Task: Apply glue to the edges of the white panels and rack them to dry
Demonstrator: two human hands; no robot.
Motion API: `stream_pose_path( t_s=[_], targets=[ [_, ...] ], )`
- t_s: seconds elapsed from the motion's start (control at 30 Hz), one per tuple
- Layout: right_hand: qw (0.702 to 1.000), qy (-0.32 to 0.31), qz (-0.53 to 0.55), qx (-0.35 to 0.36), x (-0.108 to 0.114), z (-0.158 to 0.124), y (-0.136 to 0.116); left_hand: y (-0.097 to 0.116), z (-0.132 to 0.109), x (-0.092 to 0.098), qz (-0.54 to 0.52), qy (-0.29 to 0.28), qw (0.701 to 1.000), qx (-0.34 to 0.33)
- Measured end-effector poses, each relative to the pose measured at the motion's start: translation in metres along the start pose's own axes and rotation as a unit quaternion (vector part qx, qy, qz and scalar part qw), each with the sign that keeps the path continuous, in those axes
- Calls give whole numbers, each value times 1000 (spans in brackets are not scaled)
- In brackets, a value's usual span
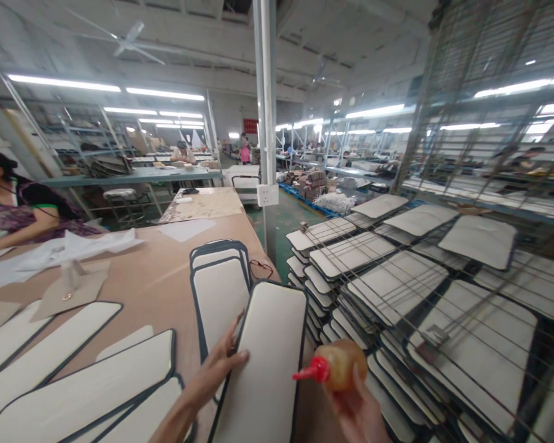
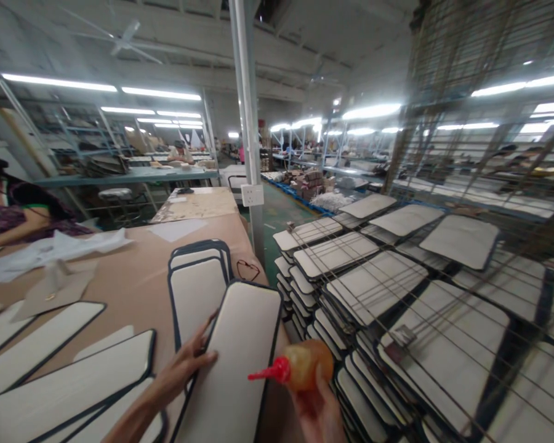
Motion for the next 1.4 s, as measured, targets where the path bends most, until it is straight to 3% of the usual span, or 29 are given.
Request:
stream_pose_path(
  t_s=[0.1,0.17,0.27,0.37,0.87,1.03,1.23,1.4],
  targets=[
    [992,27,-63,109,-40,-24,-48,37,-20,17,-2,16,1000,18],
    [985,13,-65,161,-69,-39,-83,56,-34,20,-17,13,998,51],
    [945,-28,-145,292,-102,-59,-129,75,-53,13,-21,-8,996,85],
    [905,-84,-209,362,-115,-74,-153,87,-65,3,7,-38,994,99],
    [859,-161,-283,396,-98,-102,-176,120,-75,-34,52,-109,986,115],
    [853,-171,-277,407,-101,-114,-175,119,-77,-38,46,-129,982,129],
    [861,-155,-268,404,-117,-129,-172,114,-81,-43,36,-121,988,89],
    [865,-153,-277,389,-108,-129,-171,113,-78,-39,33,-154,983,95]
  ],
)
Point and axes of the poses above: each hand's wrist, its own z-axis towards the middle knuckle, its own x-axis out of the back of the hand, y = z × x, the point moved 3 cm from there along z, towards the middle knuckle, and after that the axes turned 9 degrees about -z, right-handed, at the moved point
